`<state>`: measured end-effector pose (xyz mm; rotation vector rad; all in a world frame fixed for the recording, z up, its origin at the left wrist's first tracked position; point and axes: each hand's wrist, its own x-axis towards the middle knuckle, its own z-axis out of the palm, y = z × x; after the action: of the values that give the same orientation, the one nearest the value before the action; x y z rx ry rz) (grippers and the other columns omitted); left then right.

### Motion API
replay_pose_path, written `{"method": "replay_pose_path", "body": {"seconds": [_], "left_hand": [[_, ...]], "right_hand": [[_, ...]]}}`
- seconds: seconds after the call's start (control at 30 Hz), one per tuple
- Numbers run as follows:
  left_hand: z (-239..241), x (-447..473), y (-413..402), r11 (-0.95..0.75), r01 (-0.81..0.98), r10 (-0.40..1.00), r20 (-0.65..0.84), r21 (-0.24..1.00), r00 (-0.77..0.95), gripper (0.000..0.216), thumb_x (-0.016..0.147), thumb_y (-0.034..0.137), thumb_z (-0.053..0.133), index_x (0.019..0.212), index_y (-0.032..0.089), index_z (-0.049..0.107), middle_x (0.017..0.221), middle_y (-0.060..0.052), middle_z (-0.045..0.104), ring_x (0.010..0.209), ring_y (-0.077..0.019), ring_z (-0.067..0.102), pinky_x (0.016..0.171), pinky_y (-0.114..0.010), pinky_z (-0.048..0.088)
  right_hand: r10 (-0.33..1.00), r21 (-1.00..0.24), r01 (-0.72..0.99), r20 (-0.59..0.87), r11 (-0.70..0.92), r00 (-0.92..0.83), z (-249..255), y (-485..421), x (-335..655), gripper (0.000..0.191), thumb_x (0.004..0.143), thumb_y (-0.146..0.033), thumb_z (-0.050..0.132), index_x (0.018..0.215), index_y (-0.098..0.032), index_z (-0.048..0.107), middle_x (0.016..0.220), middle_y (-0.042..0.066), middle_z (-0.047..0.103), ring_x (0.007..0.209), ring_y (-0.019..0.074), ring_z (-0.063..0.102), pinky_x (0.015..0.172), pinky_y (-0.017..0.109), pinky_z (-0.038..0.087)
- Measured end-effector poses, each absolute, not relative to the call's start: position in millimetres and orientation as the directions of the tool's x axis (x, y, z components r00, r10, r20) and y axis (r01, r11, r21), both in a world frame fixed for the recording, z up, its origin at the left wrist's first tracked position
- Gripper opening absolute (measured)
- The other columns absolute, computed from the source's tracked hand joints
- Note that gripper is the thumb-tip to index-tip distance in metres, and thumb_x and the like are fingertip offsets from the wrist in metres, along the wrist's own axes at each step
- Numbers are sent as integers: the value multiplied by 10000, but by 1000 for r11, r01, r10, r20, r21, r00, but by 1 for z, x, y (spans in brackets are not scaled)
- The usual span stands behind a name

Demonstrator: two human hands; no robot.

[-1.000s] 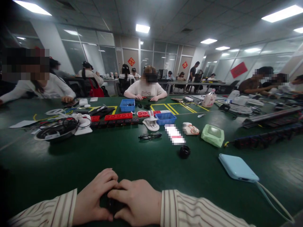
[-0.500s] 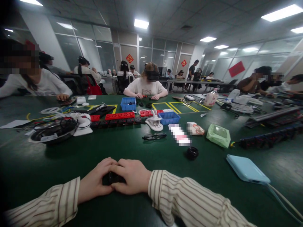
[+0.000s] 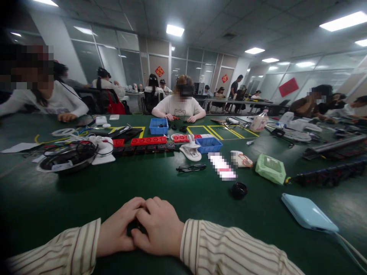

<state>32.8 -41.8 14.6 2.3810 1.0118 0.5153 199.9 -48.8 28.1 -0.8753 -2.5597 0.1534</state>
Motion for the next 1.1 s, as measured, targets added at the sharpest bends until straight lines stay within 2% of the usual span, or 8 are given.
{"method": "replay_pose_path", "body": {"seconds": [0.17, 0.37, 0.5, 0.6, 0.73, 0.93, 1.1], "left_hand": [[12, 36, -47, -634, 545, 720, 161, 548, 675, 300, 522, 241, 621, 806, 187, 542, 863, -28, 493, 806, -198, 457, 773, -331, 405], [6, 37, -52, -657, 587, 715, 143, 473, 685, 328, 600, 369, 606, 863, 185, 537, 846, -43, 529, 759, -199, 468, 783, -355, 394], [7, 38, -51, -684, 565, 680, 120, 461, 724, 322, 621, 418, 612, 836, 189, 541, 827, -35, 543, 750, -196, 475, 793, -364, 389], [7, 37, -51, -703, 550, 663, 135, 452, 736, 319, 611, 440, 626, 789, 189, 543, 797, -28, 542, 730, -186, 471, 780, -355, 392], [5, 36, -50, -723, 536, 646, 151, 436, 749, 364, 565, 466, 655, 767, 187, 540, 788, -19, 538, 729, -182, 465, 785, -345, 387], [3, 35, -52, -732, 545, 636, 124, 407, 762, 423, 535, 484, 662, 809, 186, 538, 836, -26, 544, 774, -195, 476, 817, -355, 379], [2, 32, -50, -720, 530, 628, 96, 447, 772, 514, 471, 467, 699, 874, 192, 538, 909, -27, 546, 859, -220, 490, 898, -402, 340]], "right_hand": [[584, -249, 528, 340, 812, -737, 18, -56, 194, 230, 707, -351, 479, 839, -168, 525, 846, 54, 519, 732, 171, 450, 597, 287, 390], [431, -121, 429, 474, 895, -767, -4, -54, 184, 297, 686, -471, 531, 745, -180, 510, 729, 29, 524, 672, 161, 460, 476, 263, 313], [444, -126, 440, 469, 889, -763, -3, -55, 186, 321, 733, -506, 501, 777, -188, 499, 736, 15, 531, 673, 146, 469, 517, 271, 325], [454, -148, 439, 464, 886, -760, 2, -58, 189, 383, 714, -553, 504, 802, -180, 499, 758, 20, 536, 682, 150, 470, 534, 277, 333], [464, -139, 452, 437, 881, -771, 8, -61, 189, 341, 698, -496, 529, 805, -173, 505, 786, 31, 536, 701, 158, 466, 550, 277, 338], [391, -95, 397, 481, 913, -784, 11, -62, 190, 320, 689, -480, 522, 757, -168, 508, 744, 23, 518, 670, 146, 444, 526, 266, 323], [315, -85, 318, 512, 944, -799, 14, -59, 192, 295, 733, -441, 458, 748, -155, 528, 745, 34, 512, 689, 146, 436, 560, 267, 334]]}}
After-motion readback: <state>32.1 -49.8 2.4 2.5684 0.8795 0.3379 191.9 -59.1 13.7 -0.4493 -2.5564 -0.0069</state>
